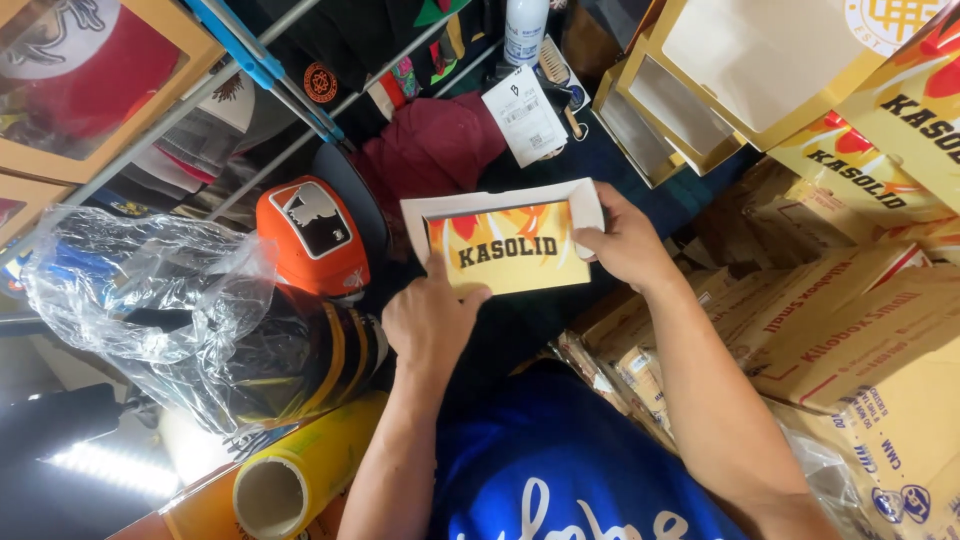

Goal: Folding a small cardboard box and performing quality control by brushing lint off baseball caps.

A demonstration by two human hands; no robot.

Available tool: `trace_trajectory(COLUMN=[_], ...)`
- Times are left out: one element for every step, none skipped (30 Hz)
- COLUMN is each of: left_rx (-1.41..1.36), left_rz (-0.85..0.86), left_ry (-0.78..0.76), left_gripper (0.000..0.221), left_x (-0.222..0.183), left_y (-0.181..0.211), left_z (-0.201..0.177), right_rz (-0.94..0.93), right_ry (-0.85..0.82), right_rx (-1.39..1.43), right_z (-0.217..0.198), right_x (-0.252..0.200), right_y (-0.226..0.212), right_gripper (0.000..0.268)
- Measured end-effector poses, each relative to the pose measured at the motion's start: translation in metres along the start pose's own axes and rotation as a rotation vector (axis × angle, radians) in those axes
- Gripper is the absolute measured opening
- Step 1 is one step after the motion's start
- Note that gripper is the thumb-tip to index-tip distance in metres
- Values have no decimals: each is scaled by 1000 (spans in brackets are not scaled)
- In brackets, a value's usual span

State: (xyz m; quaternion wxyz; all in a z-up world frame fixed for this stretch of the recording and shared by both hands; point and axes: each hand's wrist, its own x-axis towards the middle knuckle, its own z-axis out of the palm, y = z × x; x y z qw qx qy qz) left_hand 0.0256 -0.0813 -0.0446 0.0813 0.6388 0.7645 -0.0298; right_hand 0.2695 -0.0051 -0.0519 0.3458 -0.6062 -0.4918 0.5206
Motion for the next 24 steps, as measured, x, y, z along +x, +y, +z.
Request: trace_trajectory(left_rx=[17,18,-4,-27,-28,-188,-349,-349,-356,-363,-364,-348,-330,-330,-306,-281,-283,-266,-250,-253,-244,-236,-236,-233], left_rz=[-4,-3,129,259,255,473,691,687,706,725,726,726,727,728,730,732,732,742,751,750,751,751,750,756], left_ry=[36,34,297,560,558,559,556,556,554,551,549,572,592,588,593,598,597,609,621,622,625,628,629,633], left_gripper=[79,79,60,43,43,39,36,36,38,40,40,34,30,30,27,25,25,25,27,27,29,31,31,32], left_x=[3,0,-4,-7,-5,-4,-1,0,1,3,4,6,7,5,4,3,3,3,2,3,4,6,6,7], left_y=[-7,3,12,21,33,45,56,60,64,70,70,70,70,70,70,70,71,71,72,72,72,72,71,70], left_z=[10,17,24,32,37,43,48,60,73,85,89,92,96,95,93,92,89,86,84,87,90,93,92,91], right_rz=[10,12,42,73,75,71,66,66,54,43,44,32,20,23,-9,-42,-41,-60,-79,-79,-70,-60,-61,-69], right_ry=[-46,-46,-51,-56,-60,-90,-121,-124,-142,-159,-157,-174,-191,-190,-245,-298,-298,-300,-301,-301,-301,-302,-303,-311], right_rx=[46,47,30,13,11,-51,-113,-115,-178,-241,-241,-241,-238,-236,-105,26,25,54,82,79,125,171,170,160], right_z=[2,6,9,13,12,12,12,12,12,11,11,9,9,5,1,-4,-5,-7,-8,-7,-6,-5,-5,-6], right_x=[0,1,2,3,-1,-6,-9,-12,-15,-18,-15,-13,-10,-7,-3,0,3,6,10,9,10,10,10,10], right_y=[2,4,6,9,-2,-12,-23,-27,-31,-35,-31,-27,-23,-17,-11,-5,-2,1,3,-1,-5,-9,-8,-7], right_gripper=[54,54,55,56,56,70,84,84,83,83,83,81,78,78,76,74,74,69,64,64,61,58,58,59])
